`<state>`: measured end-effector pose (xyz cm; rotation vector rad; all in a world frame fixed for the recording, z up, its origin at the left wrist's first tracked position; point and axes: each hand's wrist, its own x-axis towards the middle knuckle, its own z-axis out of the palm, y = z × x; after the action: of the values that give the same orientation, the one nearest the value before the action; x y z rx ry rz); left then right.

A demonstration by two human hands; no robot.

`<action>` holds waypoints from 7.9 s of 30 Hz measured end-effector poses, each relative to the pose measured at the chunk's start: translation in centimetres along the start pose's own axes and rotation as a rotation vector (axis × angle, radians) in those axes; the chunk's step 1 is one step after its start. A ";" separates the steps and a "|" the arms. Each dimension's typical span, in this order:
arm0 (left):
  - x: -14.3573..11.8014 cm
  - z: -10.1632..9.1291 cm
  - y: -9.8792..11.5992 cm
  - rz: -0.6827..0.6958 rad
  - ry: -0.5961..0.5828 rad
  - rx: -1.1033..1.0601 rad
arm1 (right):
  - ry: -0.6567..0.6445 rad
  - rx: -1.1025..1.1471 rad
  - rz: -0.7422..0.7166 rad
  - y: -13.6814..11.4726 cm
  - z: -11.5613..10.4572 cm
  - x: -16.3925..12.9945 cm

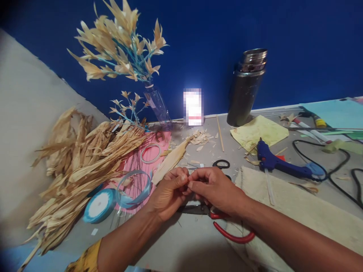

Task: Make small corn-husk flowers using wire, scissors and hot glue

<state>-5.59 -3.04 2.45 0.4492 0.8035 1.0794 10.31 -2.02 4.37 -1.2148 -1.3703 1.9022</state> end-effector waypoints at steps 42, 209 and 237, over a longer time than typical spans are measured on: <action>-0.4 0.3 -1.1 0.085 0.010 0.050 | 0.195 0.095 -0.163 0.5 0.7 0.3; 2.1 6.7 0.3 0.115 0.075 0.299 | 0.327 0.367 -0.221 0.6 -5.8 -1.3; 3.0 6.7 -2.6 0.147 0.184 0.188 | 0.403 0.043 -0.301 1.3 -4.0 -0.9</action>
<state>1.80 -1.09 3.89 0.5801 1.0534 1.1991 14.40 -1.28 3.15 -1.2104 -1.2064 1.3839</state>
